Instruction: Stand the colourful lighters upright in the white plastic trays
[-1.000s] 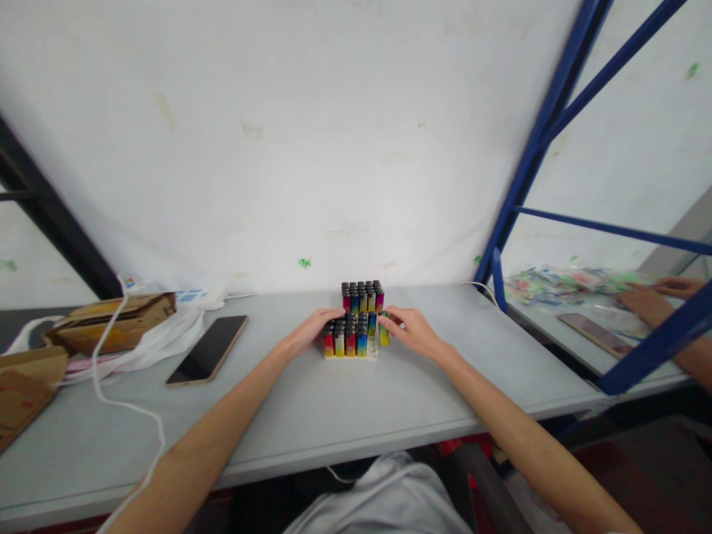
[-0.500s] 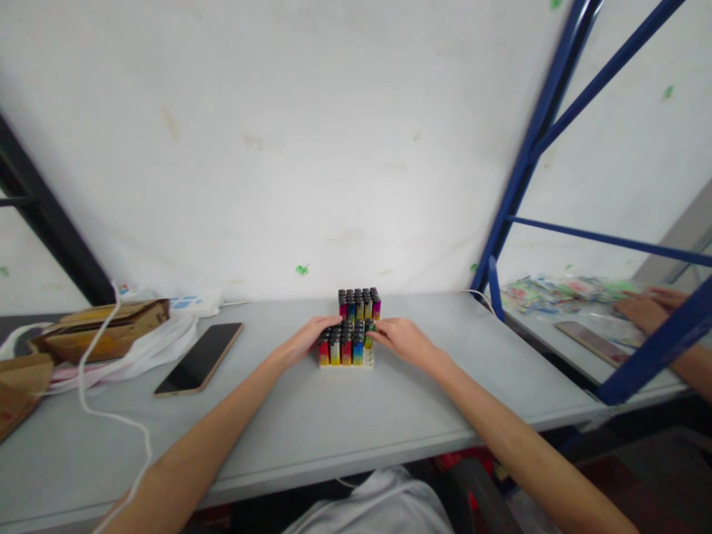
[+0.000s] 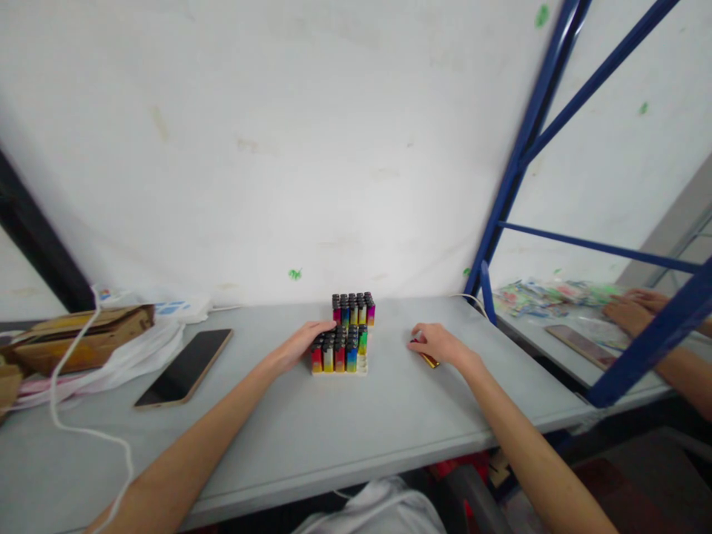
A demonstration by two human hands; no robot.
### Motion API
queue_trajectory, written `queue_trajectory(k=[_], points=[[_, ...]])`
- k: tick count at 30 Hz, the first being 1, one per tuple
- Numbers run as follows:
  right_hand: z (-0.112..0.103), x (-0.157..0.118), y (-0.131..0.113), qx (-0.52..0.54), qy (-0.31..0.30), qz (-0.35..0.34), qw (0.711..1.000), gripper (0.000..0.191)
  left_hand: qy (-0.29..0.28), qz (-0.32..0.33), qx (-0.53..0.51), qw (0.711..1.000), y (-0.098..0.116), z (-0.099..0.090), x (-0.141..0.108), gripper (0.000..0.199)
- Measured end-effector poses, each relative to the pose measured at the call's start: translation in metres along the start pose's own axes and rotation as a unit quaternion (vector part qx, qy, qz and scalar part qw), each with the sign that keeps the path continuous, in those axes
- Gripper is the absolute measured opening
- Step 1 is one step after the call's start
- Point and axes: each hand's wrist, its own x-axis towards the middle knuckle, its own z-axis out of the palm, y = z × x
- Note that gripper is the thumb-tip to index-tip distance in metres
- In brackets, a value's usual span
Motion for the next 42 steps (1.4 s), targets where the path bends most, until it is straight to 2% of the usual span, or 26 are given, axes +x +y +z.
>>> queue_trajectory(k=[2, 4, 8, 10, 12, 17, 20, 26, 35, 42], points=[[0.003, 0.001, -0.003, 0.047, 0.017, -0.036, 0.998, 0.02, -0.001, 0.004, 0.006, 1.0, 0.0, 0.0, -0.001, 0.051], [0.002, 0.002, -0.011, 0.138, 0.036, -0.062, 0.988, 0.028, -0.003, 0.002, 0.008, 1.0, 0.0, 0.0, -0.001, 0.051], [-0.001, 0.003, -0.037, 0.363, 0.028, -0.078, 0.928, 0.042, -0.004, -0.001, 0.011, 1.0, 0.0, 0.0, 0.0, 0.05], [0.0, 0.004, -0.052, 0.419, 0.013, -0.079, 0.904, 0.045, 0.0, 0.007, 0.012, 1.0, -0.001, -0.001, 0.0, 0.049], [0.005, 0.008, -0.065, 0.443, 0.014, -0.074, 0.894, 0.046, 0.001, 0.012, 0.011, 1.0, -0.001, -0.001, 0.001, 0.048], [0.026, 0.016, -0.082, 0.386, 0.141, -0.081, 0.908, 0.05, -0.006, 0.015, 0.011, 1.0, 0.0, 0.001, 0.0, 0.049], [0.037, 0.015, -0.084, 0.344, 0.171, -0.056, 0.922, 0.048, -0.005, 0.018, 0.013, 1.0, 0.0, 0.001, -0.001, 0.047], [0.042, 0.009, -0.086, 0.325, 0.177, -0.072, 0.926, 0.033, -0.001, 0.022, 0.022, 1.0, -0.001, -0.001, 0.0, 0.047], [0.041, 0.009, -0.088, 0.322, 0.157, -0.101, 0.928, 0.045, 0.008, 0.021, 0.025, 0.999, 0.001, 0.002, -0.001, 0.047], [0.04, 0.008, -0.085, 0.323, 0.166, -0.08, 0.928, 0.032, 0.005, 0.016, 0.023, 1.0, 0.003, 0.003, -0.004, 0.046]])
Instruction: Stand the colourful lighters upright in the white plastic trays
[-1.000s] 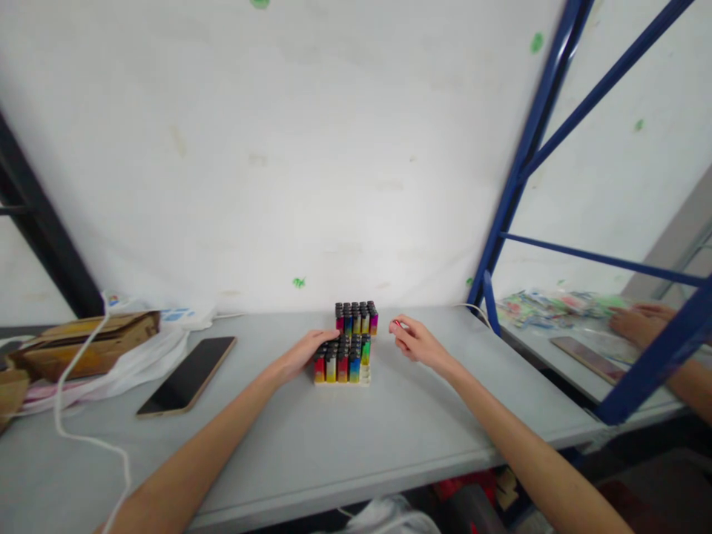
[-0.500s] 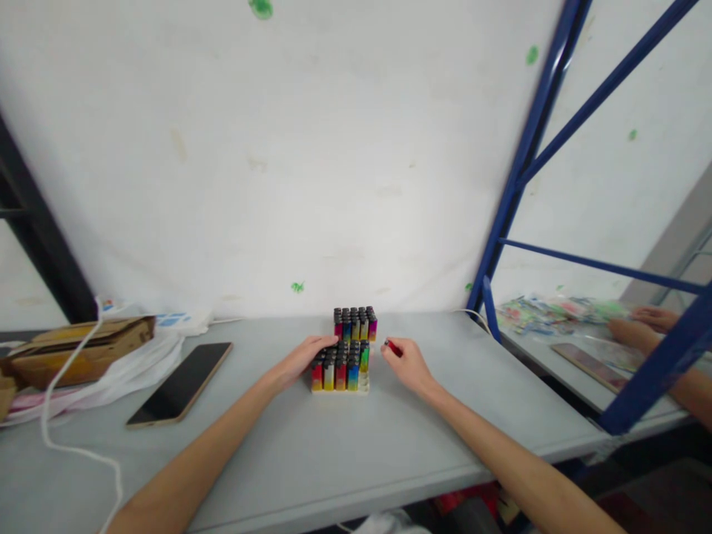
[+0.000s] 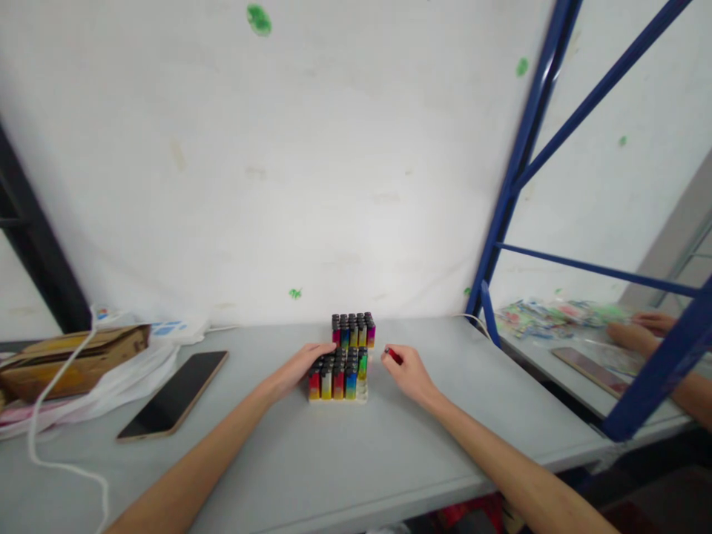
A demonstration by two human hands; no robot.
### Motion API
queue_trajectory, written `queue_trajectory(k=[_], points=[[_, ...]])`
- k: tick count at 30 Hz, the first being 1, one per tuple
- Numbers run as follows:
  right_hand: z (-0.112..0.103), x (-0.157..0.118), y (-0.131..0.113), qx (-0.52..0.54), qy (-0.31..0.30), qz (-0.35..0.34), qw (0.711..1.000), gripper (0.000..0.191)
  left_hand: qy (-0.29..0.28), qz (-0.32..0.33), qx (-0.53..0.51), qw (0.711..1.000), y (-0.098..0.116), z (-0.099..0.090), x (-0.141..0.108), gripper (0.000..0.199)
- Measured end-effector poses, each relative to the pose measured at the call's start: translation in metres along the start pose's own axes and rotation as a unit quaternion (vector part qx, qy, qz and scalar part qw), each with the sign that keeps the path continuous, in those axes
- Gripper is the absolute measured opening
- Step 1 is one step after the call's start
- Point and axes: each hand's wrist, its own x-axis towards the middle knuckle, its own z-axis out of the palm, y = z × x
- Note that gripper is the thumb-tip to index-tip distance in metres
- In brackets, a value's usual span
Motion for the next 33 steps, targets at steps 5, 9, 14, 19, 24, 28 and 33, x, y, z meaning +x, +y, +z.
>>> queue_trajectory(k=[5, 9, 14, 19, 24, 28, 33], points=[[0.001, 0.0, 0.001, 0.004, -0.005, -0.018, 1.0, 0.04, -0.011, 0.001, -0.002, 1.0, 0.0, 0.0, 0.0, 0.047], [0.0, -0.002, -0.003, 0.055, -0.071, -0.03, 0.996, 0.042, -0.005, 0.011, 0.004, 1.0, -0.003, -0.001, 0.003, 0.047], [-0.011, -0.006, -0.012, -0.067, -0.095, -0.152, 0.982, 0.043, -0.007, 0.014, 0.001, 1.0, -0.005, -0.003, 0.006, 0.047], [-0.013, -0.006, -0.011, -0.099, -0.124, -0.132, 0.979, 0.041, -0.009, 0.009, 0.002, 1.0, -0.002, -0.001, 0.005, 0.046], [-0.013, -0.005, -0.009, -0.095, -0.14, -0.124, 0.978, 0.041, -0.003, 0.015, 0.008, 1.0, -0.001, 0.0, 0.003, 0.047], [-0.014, -0.003, -0.01, -0.101, -0.173, -0.135, 0.97, 0.039, -0.005, 0.02, 0.012, 1.0, -0.002, 0.0, 0.003, 0.046], [-0.008, -0.003, -0.013, -0.123, -0.175, -0.165, 0.963, 0.037, -0.006, 0.022, 0.015, 1.0, -0.002, 0.0, 0.004, 0.048]])
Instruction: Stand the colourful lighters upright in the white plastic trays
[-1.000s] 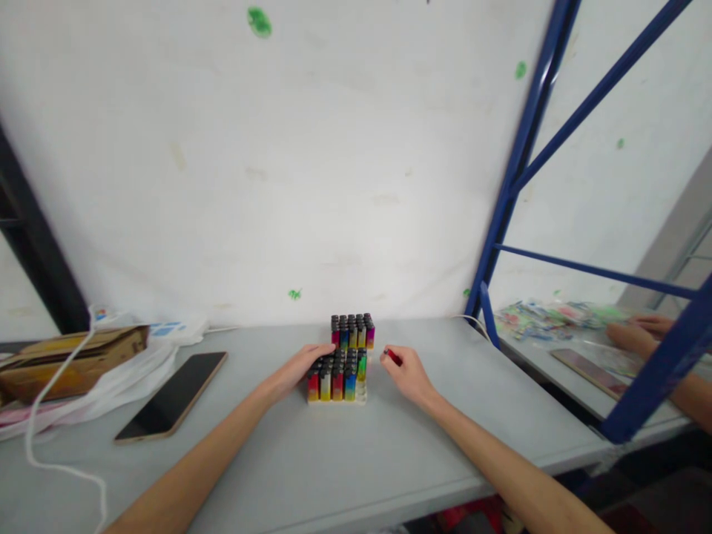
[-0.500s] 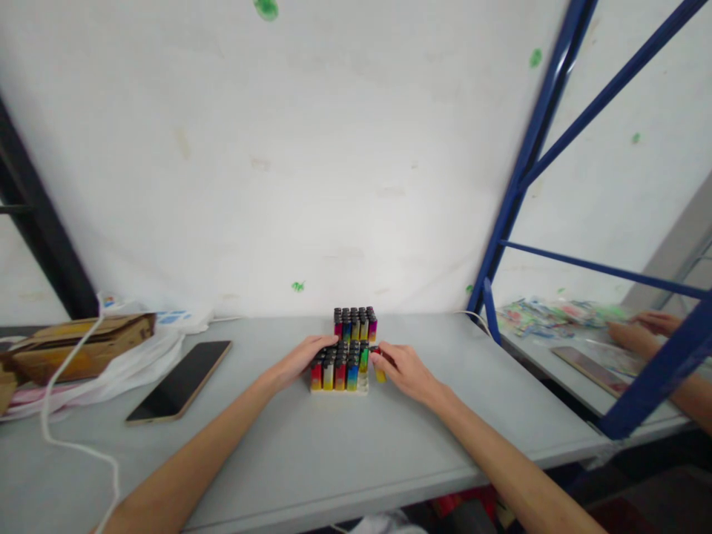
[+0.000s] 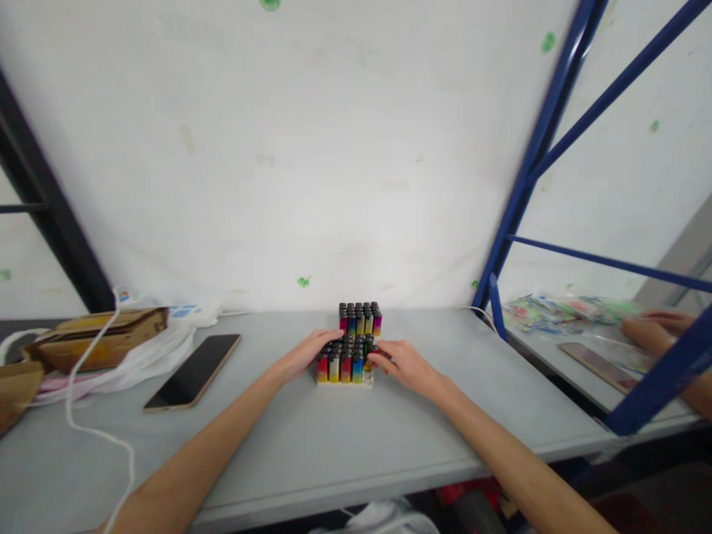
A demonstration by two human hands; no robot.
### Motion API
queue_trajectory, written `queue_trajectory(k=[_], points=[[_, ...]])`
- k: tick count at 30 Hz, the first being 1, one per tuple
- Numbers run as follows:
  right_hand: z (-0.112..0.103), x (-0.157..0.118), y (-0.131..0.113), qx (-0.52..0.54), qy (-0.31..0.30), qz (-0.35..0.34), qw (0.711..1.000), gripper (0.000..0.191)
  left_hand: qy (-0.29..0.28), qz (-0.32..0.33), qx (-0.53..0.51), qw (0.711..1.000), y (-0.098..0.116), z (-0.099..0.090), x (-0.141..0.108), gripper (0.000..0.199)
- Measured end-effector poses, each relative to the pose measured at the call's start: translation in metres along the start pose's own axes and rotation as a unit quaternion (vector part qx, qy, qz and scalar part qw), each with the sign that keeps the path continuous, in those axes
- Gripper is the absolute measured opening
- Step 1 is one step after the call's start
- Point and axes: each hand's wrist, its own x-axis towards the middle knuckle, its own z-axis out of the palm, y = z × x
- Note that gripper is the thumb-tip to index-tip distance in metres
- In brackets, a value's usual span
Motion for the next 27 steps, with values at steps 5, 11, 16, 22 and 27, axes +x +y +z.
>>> queue_trajectory(k=[5, 11, 16, 22, 27], points=[[-0.003, 0.0, 0.003, 0.003, -0.025, 0.01, 1.0, 0.034, 0.012, -0.01, -0.008, 1.0, -0.001, 0.002, 0.001, 0.05], [-0.012, 0.006, 0.006, -0.014, -0.097, -0.002, 0.995, 0.032, 0.022, -0.001, 0.004, 1.0, -0.001, 0.004, 0.001, 0.05], [-0.002, 0.009, -0.002, -0.16, -0.093, 0.059, 0.981, 0.039, 0.075, 0.07, 0.079, 0.992, -0.006, -0.001, 0.004, 0.045], [0.0, -0.007, 0.001, 0.01, -0.011, 0.078, 0.997, 0.046, 0.218, 0.136, 0.147, 0.955, -0.021, -0.006, 0.008, 0.043], [0.024, -0.009, -0.002, 0.196, 0.138, 0.134, 0.962, 0.066, 0.293, 0.125, 0.003, 0.948, -0.034, 0.006, 0.013, 0.051]])
